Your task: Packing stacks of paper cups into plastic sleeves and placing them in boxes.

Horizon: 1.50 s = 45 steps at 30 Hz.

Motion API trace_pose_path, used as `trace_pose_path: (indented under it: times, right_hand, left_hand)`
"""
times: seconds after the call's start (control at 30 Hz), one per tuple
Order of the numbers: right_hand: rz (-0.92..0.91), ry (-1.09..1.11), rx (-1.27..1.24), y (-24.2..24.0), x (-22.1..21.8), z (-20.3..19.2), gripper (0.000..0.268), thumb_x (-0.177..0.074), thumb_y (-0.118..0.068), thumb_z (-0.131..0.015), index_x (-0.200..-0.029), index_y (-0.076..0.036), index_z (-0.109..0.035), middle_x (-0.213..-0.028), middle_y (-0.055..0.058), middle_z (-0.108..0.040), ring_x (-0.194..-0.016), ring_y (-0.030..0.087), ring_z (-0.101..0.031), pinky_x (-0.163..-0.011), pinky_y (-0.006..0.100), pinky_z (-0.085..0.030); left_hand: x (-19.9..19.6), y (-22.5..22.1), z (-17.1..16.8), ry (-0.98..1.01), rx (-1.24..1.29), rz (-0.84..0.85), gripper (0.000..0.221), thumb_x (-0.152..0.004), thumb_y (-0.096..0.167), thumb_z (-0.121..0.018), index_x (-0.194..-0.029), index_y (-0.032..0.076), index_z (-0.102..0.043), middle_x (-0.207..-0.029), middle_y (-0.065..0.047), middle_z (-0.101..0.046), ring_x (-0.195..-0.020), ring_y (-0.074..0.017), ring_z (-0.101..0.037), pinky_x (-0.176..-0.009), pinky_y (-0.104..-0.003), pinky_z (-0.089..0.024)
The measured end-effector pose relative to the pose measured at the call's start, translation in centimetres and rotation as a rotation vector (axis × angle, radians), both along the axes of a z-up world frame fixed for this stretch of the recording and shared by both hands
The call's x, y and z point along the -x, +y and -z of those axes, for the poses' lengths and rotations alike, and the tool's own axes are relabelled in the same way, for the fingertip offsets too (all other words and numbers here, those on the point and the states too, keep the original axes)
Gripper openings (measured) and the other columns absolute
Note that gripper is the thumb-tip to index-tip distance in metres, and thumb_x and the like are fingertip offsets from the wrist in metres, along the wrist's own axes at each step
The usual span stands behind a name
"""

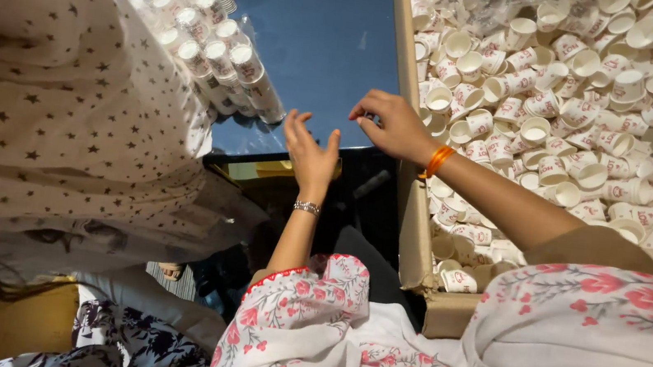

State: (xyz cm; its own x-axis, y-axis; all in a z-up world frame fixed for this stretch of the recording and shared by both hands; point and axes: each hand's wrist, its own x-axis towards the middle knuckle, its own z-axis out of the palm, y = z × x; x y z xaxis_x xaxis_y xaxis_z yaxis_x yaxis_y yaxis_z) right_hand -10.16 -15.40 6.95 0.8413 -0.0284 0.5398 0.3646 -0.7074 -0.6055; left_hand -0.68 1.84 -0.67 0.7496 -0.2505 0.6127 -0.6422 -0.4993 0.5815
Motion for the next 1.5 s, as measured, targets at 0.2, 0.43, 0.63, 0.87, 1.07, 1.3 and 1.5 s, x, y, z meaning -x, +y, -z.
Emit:
trace_pose_path:
  times: [0.2,0.43,0.63,0.87,1.07,1.3,1.5]
  right_hand:
    - [0.030,-0.131,0.115,-3.5,11.3,-5.3,0.014,-0.087,-0.002,-0.067,-0.101,0.000,-0.069,-0.102,0.013,-0.066,-0.094,0.030,-0.067,-0.083,0.039,-0.055]
    - [0.475,-0.208,-0.121,-6.6,15.6,-6.6,0.012,-0.088,0.002,-0.058,-0.094,-0.002,-0.067,-0.094,0.011,-0.065,-0.081,0.023,-0.066,-0.076,0.035,-0.054]
    - [-0.024,0.864,0.367,-2.9,14.5,-6.9,0.037,-0.089,-0.050,-0.062,-0.104,-0.020,-0.077,-0.094,0.008,-0.074,-0.083,0.031,-0.067,-0.076,0.044,-0.051]
    - [-0.238,0.495,0.094,-5.2,14.0,-4.5,0.029,-0.090,-0.034,-0.062,-0.094,-0.008,-0.075,-0.085,0.008,-0.076,-0.079,0.024,-0.073,-0.075,0.036,-0.056]
    - [-0.305,0.240,-0.050,-7.6,14.1,-4.7,0.021,-0.090,-0.027,-0.069,-0.096,-0.008,-0.076,-0.094,0.005,-0.077,-0.087,0.018,-0.075,-0.081,0.032,-0.059]
    - [0.529,0.585,-0.176,-25.8,13.1,7.5,0.026,-0.099,-0.028,-0.070,-0.113,-0.007,-0.074,-0.098,0.019,-0.075,-0.085,0.032,-0.069,-0.078,0.044,-0.055]
    - [0.390,0.671,0.583,-27.7,14.8,18.8,0.049,-0.076,-0.029,-0.078,-0.123,-0.018,-0.069,-0.141,0.024,-0.049,-0.108,0.042,-0.064,-0.090,0.048,-0.055]
  left_hand:
    - [9.4,-6.1,-10.1,-0.253,-0.236,0.519,0.046,-0.084,0.017,-0.074,-0.125,0.004,-0.057,-0.116,-0.013,-0.064,-0.111,-0.0342,-0.059,-0.091,-0.044,-0.049]
    - [15.6,-18.7,-3.2,-0.407,-0.566,0.538,0.026,-0.093,0.022,-0.066,-0.112,0.007,-0.059,-0.103,-0.009,-0.063,-0.099,-0.0285,-0.061,-0.086,-0.044,-0.049]
    - [17.4,-23.0,8.0,0.101,-0.209,0.940,0.034,-0.103,0.036,-0.058,-0.122,0.009,-0.059,-0.099,-0.007,-0.064,-0.098,-0.0188,-0.063,-0.096,-0.040,-0.048]
    - [14.9,-20.5,8.0,1.009,0.337,0.997,0.043,-0.093,0.046,-0.060,-0.123,0.016,-0.060,-0.108,0.000,-0.067,-0.108,-0.0090,-0.062,-0.099,-0.033,-0.046]
    - [14.1,-19.3,0.4,0.305,-0.326,1.009,0.039,-0.092,0.035,-0.064,-0.125,0.015,-0.067,-0.111,-0.003,-0.067,-0.106,-0.0164,-0.062,-0.094,-0.036,-0.048]
    - [14.6,-19.0,-3.4,0.213,-0.618,0.764,0.030,-0.085,0.031,-0.069,-0.112,0.017,-0.070,-0.097,-0.006,-0.075,-0.095,-0.0281,-0.071,-0.079,-0.046,-0.056]
    - [14.2,-18.7,-3.5,0.237,-0.508,0.706,0.028,-0.087,0.030,-0.066,-0.112,0.017,-0.069,-0.094,-0.004,-0.077,-0.093,-0.0279,-0.072,-0.079,-0.045,-0.057]
